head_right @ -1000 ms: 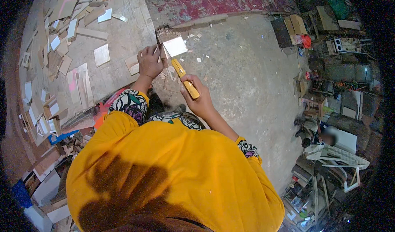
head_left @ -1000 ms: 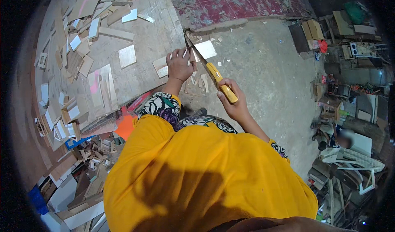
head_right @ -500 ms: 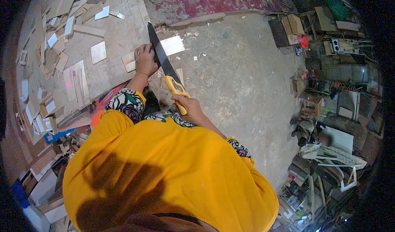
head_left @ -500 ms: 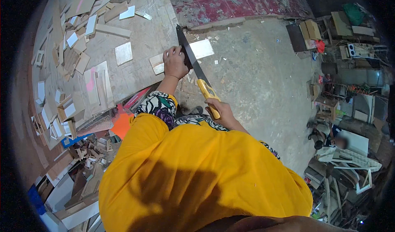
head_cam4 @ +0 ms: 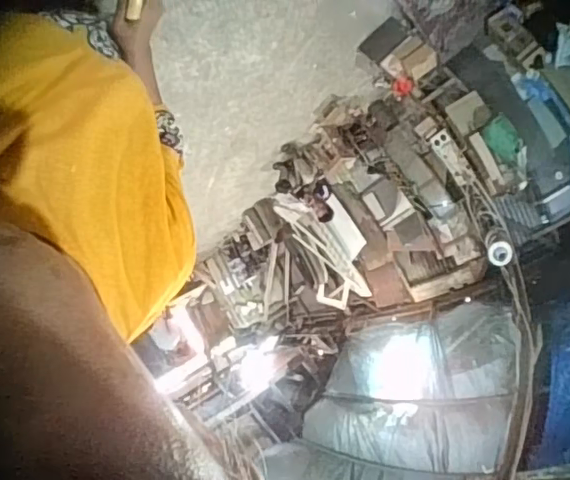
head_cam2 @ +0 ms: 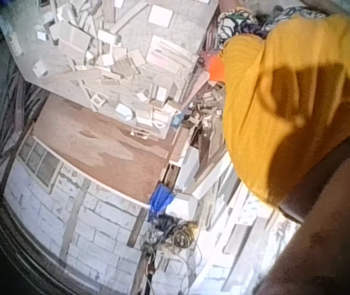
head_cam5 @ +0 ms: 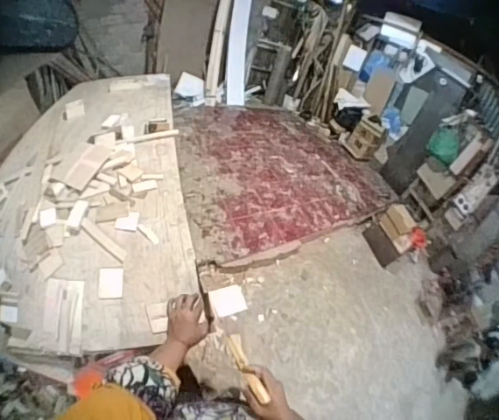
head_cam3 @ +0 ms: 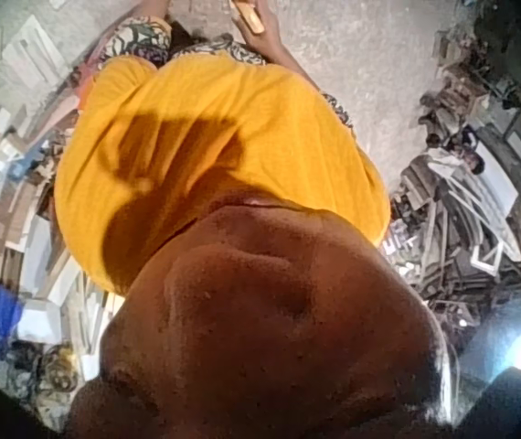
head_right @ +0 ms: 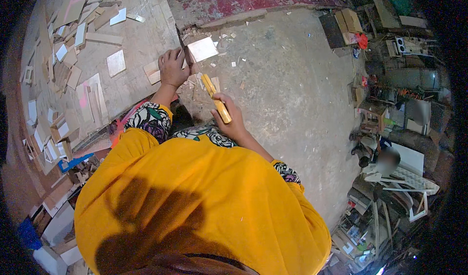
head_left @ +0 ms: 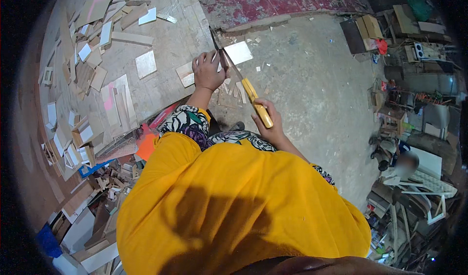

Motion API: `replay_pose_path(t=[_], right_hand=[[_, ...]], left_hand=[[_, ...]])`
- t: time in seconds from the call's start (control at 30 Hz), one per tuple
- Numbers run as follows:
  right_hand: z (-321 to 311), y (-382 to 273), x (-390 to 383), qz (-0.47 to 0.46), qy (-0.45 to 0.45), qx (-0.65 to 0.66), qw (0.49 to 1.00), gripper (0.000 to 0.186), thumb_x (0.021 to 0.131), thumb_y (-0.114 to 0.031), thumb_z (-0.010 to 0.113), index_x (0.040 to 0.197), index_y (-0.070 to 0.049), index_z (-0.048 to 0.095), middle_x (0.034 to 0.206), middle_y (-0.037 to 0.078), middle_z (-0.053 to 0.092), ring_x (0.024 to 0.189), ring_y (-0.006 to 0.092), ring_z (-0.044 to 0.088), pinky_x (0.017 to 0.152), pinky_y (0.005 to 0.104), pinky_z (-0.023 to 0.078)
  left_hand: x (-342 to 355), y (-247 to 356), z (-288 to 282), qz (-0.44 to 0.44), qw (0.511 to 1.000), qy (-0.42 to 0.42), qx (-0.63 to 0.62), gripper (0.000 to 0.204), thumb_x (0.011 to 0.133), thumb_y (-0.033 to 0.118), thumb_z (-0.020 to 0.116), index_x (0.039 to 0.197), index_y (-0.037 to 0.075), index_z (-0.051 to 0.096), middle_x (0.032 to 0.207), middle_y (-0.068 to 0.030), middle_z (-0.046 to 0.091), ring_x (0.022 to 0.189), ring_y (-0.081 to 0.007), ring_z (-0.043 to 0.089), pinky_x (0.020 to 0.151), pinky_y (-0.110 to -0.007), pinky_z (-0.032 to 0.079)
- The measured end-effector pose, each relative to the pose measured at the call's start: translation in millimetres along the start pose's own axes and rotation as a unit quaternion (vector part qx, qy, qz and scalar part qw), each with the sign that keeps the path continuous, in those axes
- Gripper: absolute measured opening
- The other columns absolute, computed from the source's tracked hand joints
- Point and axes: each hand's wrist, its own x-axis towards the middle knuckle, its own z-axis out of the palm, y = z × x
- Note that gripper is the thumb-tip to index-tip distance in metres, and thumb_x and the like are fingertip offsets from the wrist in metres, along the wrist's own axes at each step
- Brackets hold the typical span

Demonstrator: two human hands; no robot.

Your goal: The person is using a hand saw to cut a small piece of wood on a workbench in a workshop environment.

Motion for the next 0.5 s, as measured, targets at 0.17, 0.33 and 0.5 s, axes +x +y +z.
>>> replay_pose_path(t=[0.17, 0.33, 0.5], right_hand=[[14.5, 55.3, -21.4, 0.023, -0.029, -0.021, 0.999, 0.053, 0.079, -0.007, 0.069, 0.124, -0.013, 0.042, 0.096, 0.016, 0.065, 0.081, 0.0330, 0.066, 0.068, 0.0343, 0.051], [17.1, 71.4, -24.4, 0.042, -0.007, 0.001, 0.999, 0.039, 0.079, -0.014, 0.071, 0.109, -0.009, 0.046, 0.085, 0.017, 0.063, 0.078, 0.0329, 0.065, 0.066, 0.0352, 0.050], [19.9, 59.3, -27.5, 0.042, -0.066, -0.015, 0.997, 0.027, 0.080, -0.023, 0.071, 0.092, -0.006, 0.054, 0.079, 0.017, 0.061, 0.071, 0.0351, 0.061, 0.063, 0.0377, 0.047]], left_hand=[[3.3, -0.1, 0.1, 0.001, 0.996, -0.068, 0.060, 0.046, 0.067, 0.027, 0.067, 0.106, 0.004, 0.064, 0.130, -0.0102, 0.048, 0.121, -0.0267, 0.040, 0.103, -0.048, 0.027], [4.8, 13.1, -20.0, 0.001, 0.975, -0.189, 0.118, 0.077, 0.062, 0.040, 0.073, 0.124, 0.000, 0.052, 0.143, -0.0143, 0.034, 0.135, -0.0301, 0.026, 0.108, -0.055, 0.019], [4.1, 16.1, -22.3, 0.021, 0.963, -0.216, 0.162, 0.103, 0.058, 0.048, 0.077, 0.139, 0.000, 0.036, 0.150, -0.0147, 0.026, 0.141, -0.0330, 0.017, 0.108, -0.064, 0.014]])
